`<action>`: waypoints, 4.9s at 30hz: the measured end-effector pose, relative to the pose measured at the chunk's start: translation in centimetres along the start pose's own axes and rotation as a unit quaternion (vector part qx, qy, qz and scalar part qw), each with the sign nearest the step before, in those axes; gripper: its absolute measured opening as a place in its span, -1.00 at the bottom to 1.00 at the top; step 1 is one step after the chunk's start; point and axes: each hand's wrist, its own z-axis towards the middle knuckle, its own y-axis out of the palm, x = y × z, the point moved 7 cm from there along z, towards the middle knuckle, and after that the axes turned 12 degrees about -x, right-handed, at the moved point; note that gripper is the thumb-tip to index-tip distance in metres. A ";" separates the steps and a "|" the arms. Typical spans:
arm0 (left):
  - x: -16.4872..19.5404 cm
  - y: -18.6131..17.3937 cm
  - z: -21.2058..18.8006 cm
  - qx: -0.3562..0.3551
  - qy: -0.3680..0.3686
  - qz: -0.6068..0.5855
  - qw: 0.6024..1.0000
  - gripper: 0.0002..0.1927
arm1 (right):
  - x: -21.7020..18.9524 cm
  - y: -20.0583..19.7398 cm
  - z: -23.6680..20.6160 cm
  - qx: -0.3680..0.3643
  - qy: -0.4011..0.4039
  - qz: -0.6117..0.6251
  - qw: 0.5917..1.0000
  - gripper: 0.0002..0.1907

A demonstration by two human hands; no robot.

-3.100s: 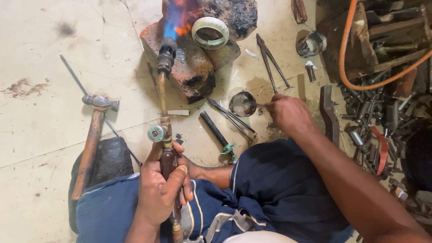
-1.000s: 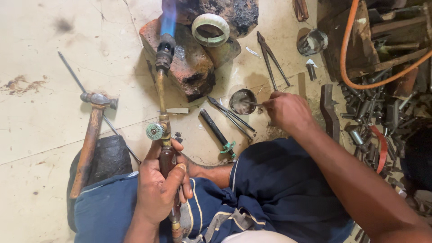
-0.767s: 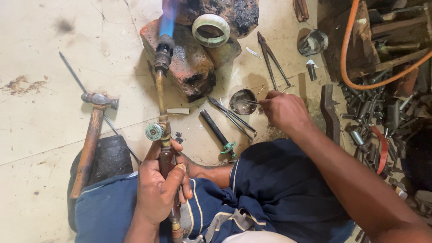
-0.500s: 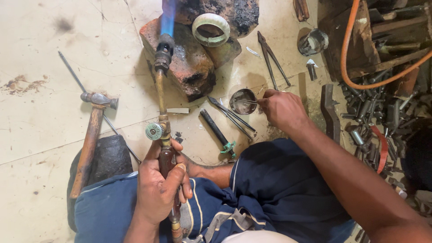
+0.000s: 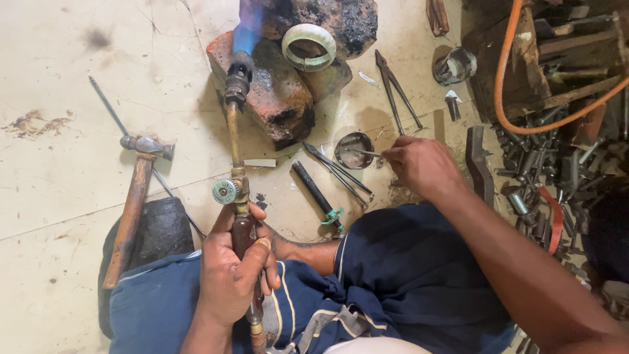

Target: The person uses a blowtorch to heat a metal ring placed on a brick. They adjust the flame and use tongs to manipulate the ring, occasionally dipping a tool into a small container.

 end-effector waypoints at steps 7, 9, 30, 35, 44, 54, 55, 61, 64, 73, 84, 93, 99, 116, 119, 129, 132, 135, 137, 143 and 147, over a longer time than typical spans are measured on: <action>0.2 -0.1 0.1 0.004 0.005 0.002 1.000 -0.67 | 2.7 -0.9 -1.2 0.021 0.015 0.183 0.983 -0.75; 0.2 -0.1 0.1 0.011 -0.006 0.010 1.000 -0.68 | 3.9 -0.4 -1.3 -0.012 0.045 0.331 0.942 -0.71; 0.5 0.2 0.8 0.012 -0.003 0.005 1.000 -0.65 | -4.3 -9.2 4.3 0.247 -0.037 0.026 0.968 -0.83; 0.8 0.1 0.9 0.020 -0.007 -0.005 1.000 -0.64 | -6.1 -9.5 7.0 0.229 -0.014 -0.021 0.973 -0.82; 1.5 0.4 1.0 0.020 0.001 0.010 1.000 -0.66 | -6.5 -8.7 8.6 0.162 0.022 -0.100 0.982 -0.76; 1.4 0.4 1.0 0.009 0.010 0.012 1.000 -0.66 | -6.4 -8.1 9.6 0.127 0.046 -0.109 0.985 -0.74; 1.3 0.3 0.9 0.011 0.008 0.010 1.000 -0.66 | -6.5 -8.4 9.5 0.134 0.043 -0.103 0.985 -0.76; 0.3 0.0 0.8 0.022 -0.022 0.010 0.999 -0.67 | -6.3 -9.8 6.3 0.193 0.014 -0.065 0.979 -0.83; -0.8 0.2 1.0 0.012 -0.051 0.003 0.999 -0.68 | -5.4 -8.5 3.4 0.182 0.034 -0.026 0.982 -0.84; -2.4 3.0 2.0 0.008 -0.166 0.047 0.985 -0.71 | -7.3 3.2 -2.6 0.088 0.020 0.113 0.990 -0.64; -0.2 5.7 2.7 0.018 -0.185 0.053 0.981 -0.71 | -7.5 7.7 0.0 -0.045 0.067 0.131 0.988 -0.55; 0.7 5.7 2.4 0.052 -0.180 0.095 0.978 -0.72 | -10.8 -4.6 -5.1 0.256 -0.118 0.398 0.873 -0.60; 1.2 6.6 2.6 0.031 -0.188 0.105 0.976 -0.64 | -14.5 -9.1 -4.6 0.287 -0.184 0.364 0.867 -0.45; 1.3 6.6 2.4 0.039 -0.207 0.140 0.968 -0.62 | -15.6 -8.8 -3.4 0.272 -0.207 0.380 0.859 -0.54; 1.1 6.5 2.4 0.048 -0.207 0.137 0.967 -0.61 | -15.2 -8.2 -3.7 0.270 -0.187 0.367 0.871 -0.49; 0.2 5.9 2.0 0.051 -0.193 0.127 0.972 -0.70 | -7.4 -1.4 -6.1 0.219 -0.077 0.337 0.912 -0.60; 0.1 6.2 2.3 0.050 -0.167 0.128 0.976 -0.68 | -8.8 2.5 -5.8 0.128 -0.063 0.332 0.932 -0.64; 0.5 6.4 2.4 0.025 -0.149 0.139 0.979 -0.68 | -12.2 3.2 -5.1 0.137 -0.146 0.283 0.938 -0.46; 0.7 6.5 2.0 0.024 -0.157 0.139 0.977 -0.68 | -15.2 2.5 -4.7 0.167 -0.217 0.258 0.927 -0.38; 2.8 6.6 1.1 0.016 -0.145 0.180 0.973 -0.70 | -26.8 1.1 3.3 0.147 -0.289 0.348 0.879 -0.56; 3.9 5.6 0.0 0.044 -0.154 0.158 0.974 -0.70 | -29.6 -0.4 9.5 0.109 -0.209 0.376 0.896 -0.67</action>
